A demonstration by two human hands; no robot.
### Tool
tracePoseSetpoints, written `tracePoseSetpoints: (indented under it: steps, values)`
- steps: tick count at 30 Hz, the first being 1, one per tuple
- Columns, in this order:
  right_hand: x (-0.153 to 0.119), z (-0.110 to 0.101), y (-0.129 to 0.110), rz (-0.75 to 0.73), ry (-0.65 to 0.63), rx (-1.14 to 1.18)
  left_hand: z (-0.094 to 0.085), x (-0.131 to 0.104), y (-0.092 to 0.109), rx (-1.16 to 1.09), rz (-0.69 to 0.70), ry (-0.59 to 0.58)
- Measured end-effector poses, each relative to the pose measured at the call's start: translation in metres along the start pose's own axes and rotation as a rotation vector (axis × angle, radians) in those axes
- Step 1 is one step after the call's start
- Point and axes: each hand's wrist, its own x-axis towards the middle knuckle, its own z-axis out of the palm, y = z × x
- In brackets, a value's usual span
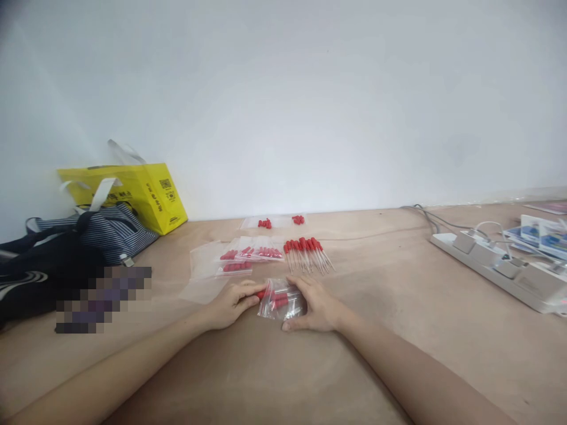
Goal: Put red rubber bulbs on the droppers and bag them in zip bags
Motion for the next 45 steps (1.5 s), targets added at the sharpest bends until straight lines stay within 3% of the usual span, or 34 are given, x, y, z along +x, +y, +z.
tracePoseSetpoints:
  steps: [4, 8, 14, 19, 28, 34, 36, 40, 43, 45]
  values:
    - [0.0, -0.005, -0.004, -0.029, 0.002, -0.031, -0.002, 0.004, -0.003, 0.075, 0.032, 0.034]
    - [0.0, -0.008, -0.009, -0.046, 0.016, -0.071, -0.007, 0.001, -0.002, 0.044, 0.11, -0.014]
    - [0.0, -0.005, -0.005, 0.03, 0.048, 0.058, -0.008, 0.004, -0.001, 0.079, 0.14, 0.048]
    - [0.0, -0.003, -0.004, 0.062, 0.056, 0.103, -0.005, 0.014, 0.0, -0.019, 0.178, -0.085]
    - [-0.001, -0.003, -0.003, 0.068, 0.049, 0.091, 0.001, 0.011, -0.008, -0.132, 0.057, 0.178]
    - [-0.001, -0.002, -0.003, 0.07, 0.06, 0.057, 0.01, 0.019, -0.007, 0.02, 0.056, 0.286]
    - [-0.001, -0.003, -0.005, 0.066, 0.065, 0.024, 0.004, 0.018, -0.005, 0.06, 0.086, 0.241]
    - [0.0, -0.006, -0.009, 0.012, 0.051, -0.079, -0.025, 0.02, -0.001, 0.086, 0.112, 0.107]
    - [0.0, -0.006, -0.01, -0.064, 0.034, -0.082, -0.039, 0.041, 0.002, 0.082, 0.002, 0.145]
    - [0.0, -0.005, -0.009, -0.103, 0.023, -0.067, -0.036, 0.065, 0.005, 0.084, -0.067, 0.169]
